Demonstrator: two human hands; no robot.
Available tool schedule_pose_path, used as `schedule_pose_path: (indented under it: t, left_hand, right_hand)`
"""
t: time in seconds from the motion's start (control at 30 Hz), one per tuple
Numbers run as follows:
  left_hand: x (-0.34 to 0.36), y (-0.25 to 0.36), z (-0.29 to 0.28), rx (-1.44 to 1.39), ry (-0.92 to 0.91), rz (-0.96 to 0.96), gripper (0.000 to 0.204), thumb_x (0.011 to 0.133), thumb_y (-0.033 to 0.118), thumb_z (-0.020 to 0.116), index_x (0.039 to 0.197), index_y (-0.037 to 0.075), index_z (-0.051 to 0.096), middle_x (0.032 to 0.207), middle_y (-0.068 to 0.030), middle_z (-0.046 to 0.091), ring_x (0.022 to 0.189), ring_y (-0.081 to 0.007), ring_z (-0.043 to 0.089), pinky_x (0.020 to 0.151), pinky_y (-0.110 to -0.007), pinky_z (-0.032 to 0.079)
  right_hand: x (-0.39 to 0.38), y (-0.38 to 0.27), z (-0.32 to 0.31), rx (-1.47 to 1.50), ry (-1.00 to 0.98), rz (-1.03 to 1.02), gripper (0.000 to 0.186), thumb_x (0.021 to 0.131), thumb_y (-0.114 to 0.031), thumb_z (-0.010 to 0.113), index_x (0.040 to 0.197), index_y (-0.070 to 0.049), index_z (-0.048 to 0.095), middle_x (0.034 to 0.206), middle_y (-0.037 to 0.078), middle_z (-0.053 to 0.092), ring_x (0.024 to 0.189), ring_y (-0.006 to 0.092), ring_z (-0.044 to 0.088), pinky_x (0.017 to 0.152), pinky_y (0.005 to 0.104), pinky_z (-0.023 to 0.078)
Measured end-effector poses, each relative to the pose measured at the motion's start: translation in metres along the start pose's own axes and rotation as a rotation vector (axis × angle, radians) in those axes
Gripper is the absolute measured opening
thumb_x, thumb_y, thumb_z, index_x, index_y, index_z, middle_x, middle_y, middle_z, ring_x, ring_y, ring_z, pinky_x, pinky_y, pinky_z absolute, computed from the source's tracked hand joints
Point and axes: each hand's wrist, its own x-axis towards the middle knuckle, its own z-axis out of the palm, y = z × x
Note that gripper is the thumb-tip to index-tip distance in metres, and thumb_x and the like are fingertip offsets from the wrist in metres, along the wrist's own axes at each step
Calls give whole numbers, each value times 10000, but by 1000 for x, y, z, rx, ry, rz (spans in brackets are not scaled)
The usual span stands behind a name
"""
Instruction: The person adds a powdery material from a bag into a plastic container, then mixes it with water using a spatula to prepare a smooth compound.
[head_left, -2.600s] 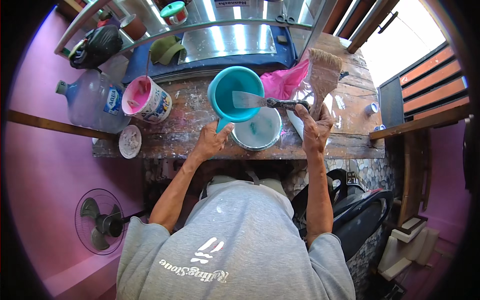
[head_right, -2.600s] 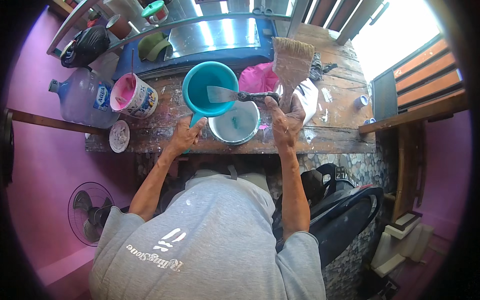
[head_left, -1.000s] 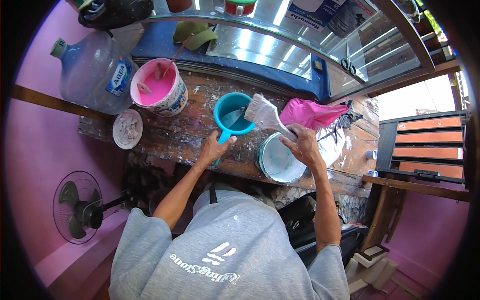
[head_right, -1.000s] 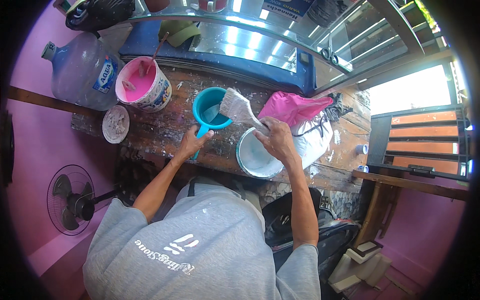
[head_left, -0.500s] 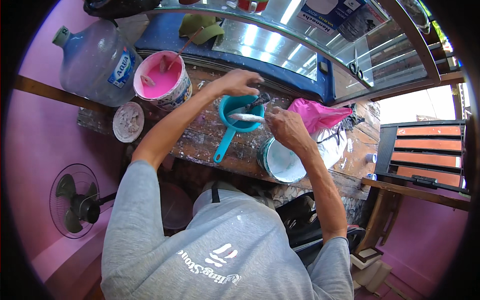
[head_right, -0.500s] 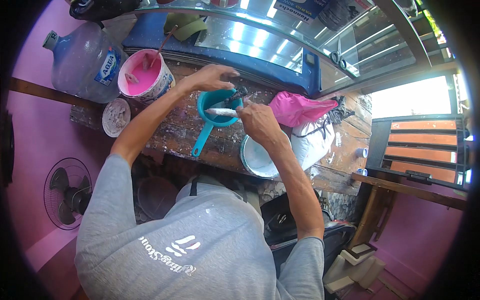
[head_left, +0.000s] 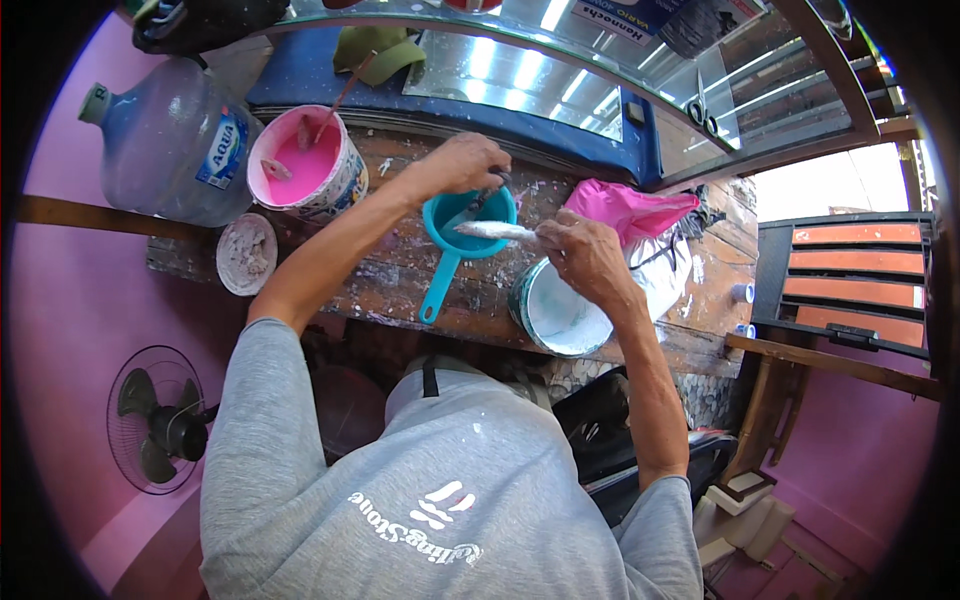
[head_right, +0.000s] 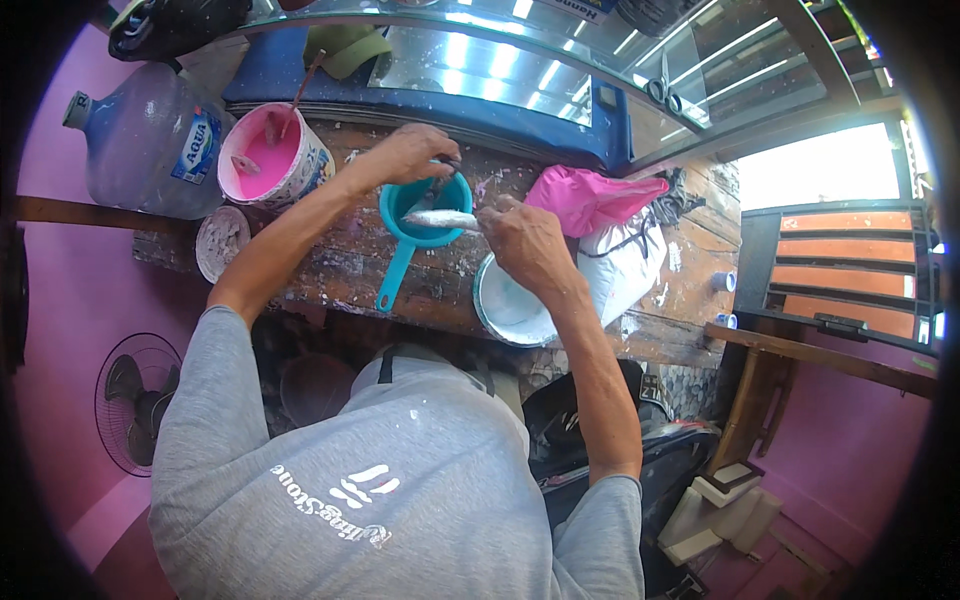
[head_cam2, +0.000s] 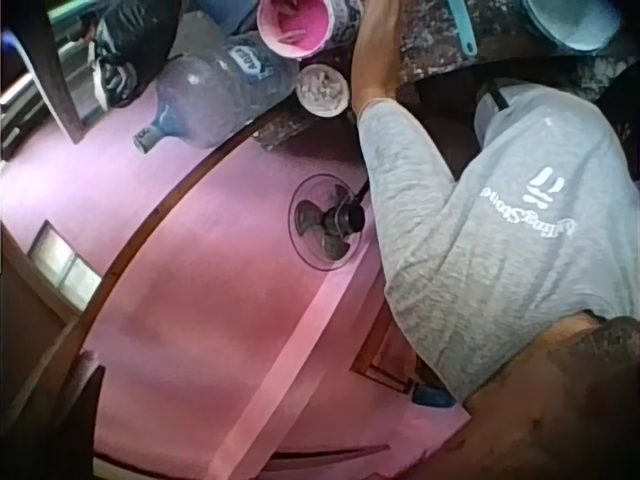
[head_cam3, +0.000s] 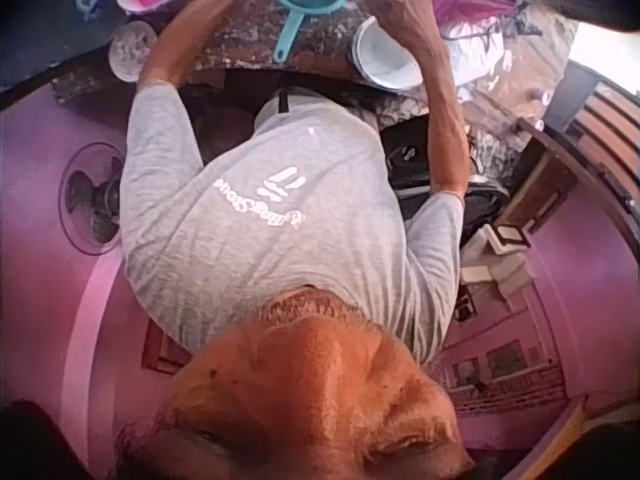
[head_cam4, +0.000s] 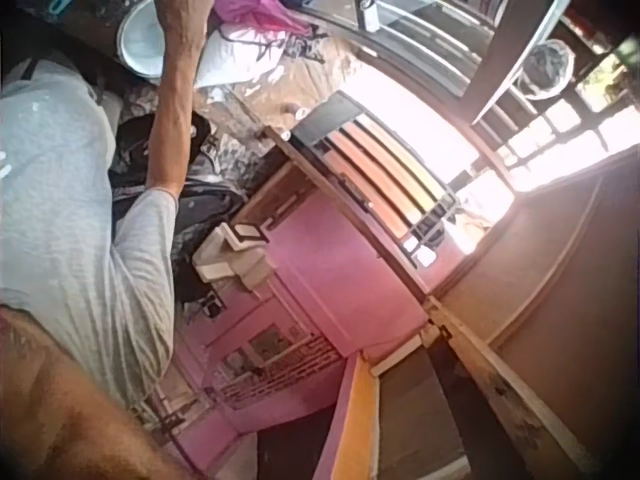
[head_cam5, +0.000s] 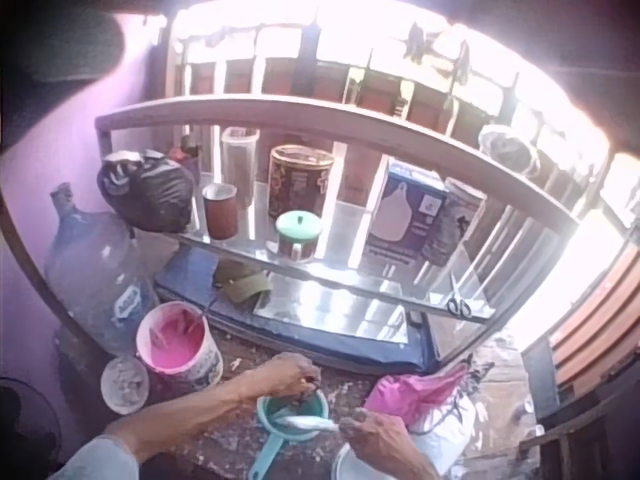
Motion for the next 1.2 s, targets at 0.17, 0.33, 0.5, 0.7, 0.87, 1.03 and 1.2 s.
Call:
schedule_pose_path:
  t: [0.17,0.33,0.5,0.7,0.87,1.03,1.2]
  left_hand:
    - [-27,3,-14,104,202,-50,263,761,234,685,951,58,635,817,-116,625,823,-304,619,730,-425,478]
    - [-49,9,-26,120,282,-213,289,753,223,679,982,56,622,788,-108,610,766,-283,615,688,-402,476]
    - [-58,7,-27,101,396,-304,298,757,229,682,998,65,620,814,-108,620,766,-273,627,687,-383,487]
    - [-66,5,-19,144,405,-344,280,777,241,661,975,48,623,866,-117,639,799,-299,634,715,-393,494]
    - [-56,10,-10,121,366,-366,313,802,274,629,1025,55,635,938,-153,639,911,-347,618,795,-433,480]
    - [-65,18,-14,104,470,-430,445,756,202,683,1163,55,579,1062,-179,605,1002,-374,584,846,-443,467]
    - [-68,51,-11,23,739,-417,397,778,68,691,1160,43,586,999,-131,603,831,-254,601,741,-350,494]
  right_hand:
    - [-20,5,-24,54,34,73,145,817,-170,648,924,-75,669,785,101,580,716,295,608,634,425,468]
    - [-36,11,-43,152,77,119,179,764,-79,687,932,-19,686,844,106,622,770,296,616,701,394,484]
    - [-35,10,-45,102,95,149,176,770,-96,683,930,-23,685,849,109,619,773,295,616,705,398,482]
    - [-41,8,-52,127,119,186,196,787,-124,674,951,-18,680,855,124,641,781,302,631,714,392,492]
    - [-101,17,-59,311,164,521,237,820,-160,679,969,24,669,948,175,674,807,302,663,762,382,523]
    - [-142,14,-74,364,221,546,241,784,-131,723,935,48,665,776,127,663,663,147,609,630,305,502]
    - [-195,23,-58,498,344,723,278,794,-167,732,953,51,667,725,78,651,639,121,598,590,266,485]
